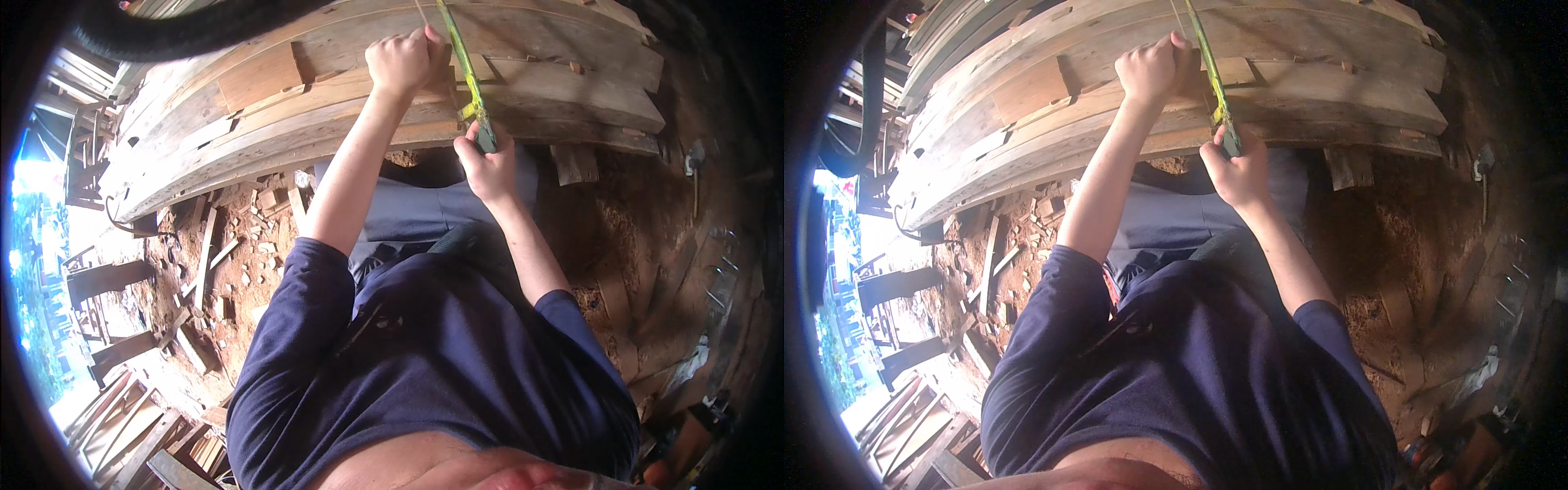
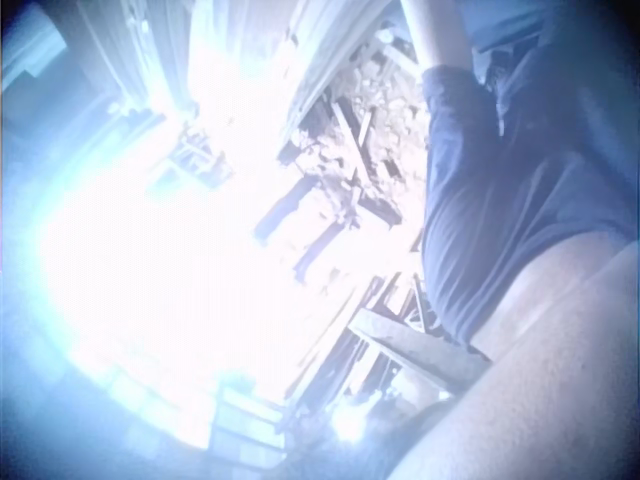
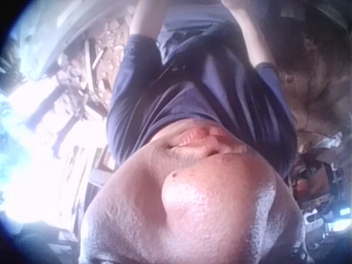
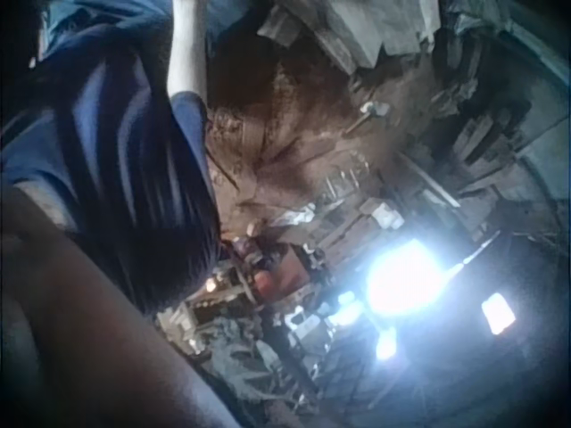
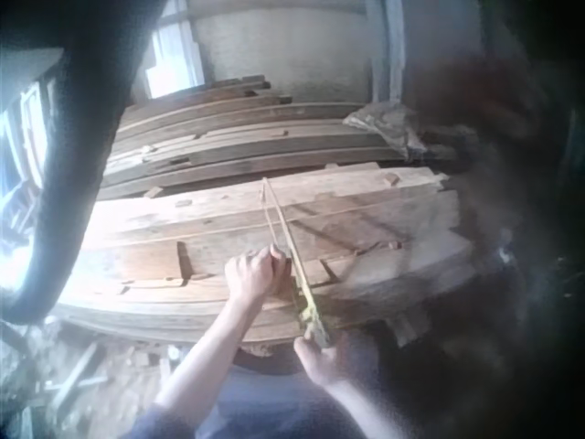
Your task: The person uses a hand saw to cut a piece of wood placed on a workbench. They hold the saw with both hands and make repeated back-and-forth strokes to cut through the wood.
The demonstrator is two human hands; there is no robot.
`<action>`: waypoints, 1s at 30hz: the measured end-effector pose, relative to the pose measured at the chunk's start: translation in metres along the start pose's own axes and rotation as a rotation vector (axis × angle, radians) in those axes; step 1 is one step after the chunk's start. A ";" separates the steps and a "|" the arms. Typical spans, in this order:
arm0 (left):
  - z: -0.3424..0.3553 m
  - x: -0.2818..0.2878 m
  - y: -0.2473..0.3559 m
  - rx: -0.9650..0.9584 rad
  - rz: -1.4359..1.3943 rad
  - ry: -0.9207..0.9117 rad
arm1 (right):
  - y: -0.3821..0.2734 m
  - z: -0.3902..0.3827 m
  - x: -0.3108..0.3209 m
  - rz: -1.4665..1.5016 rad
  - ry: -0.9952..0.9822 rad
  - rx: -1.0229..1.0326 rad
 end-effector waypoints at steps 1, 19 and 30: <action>0.004 -0.002 -0.003 0.011 0.030 -0.041 | -0.001 -0.001 -0.002 -0.019 -0.030 0.022; 0.003 0.005 0.007 -0.034 -0.084 0.047 | -0.004 0.007 -0.006 0.033 -0.021 0.067; 0.005 -0.004 0.002 0.045 0.049 -0.043 | 0.004 0.004 -0.008 -0.026 -0.026 0.077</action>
Point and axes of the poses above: each hand's wrist, its own z-axis towards the middle knuckle, its own x-axis out of the back of the hand, y = z × x, the point moved 2 cm from there along z, towards the middle knuckle
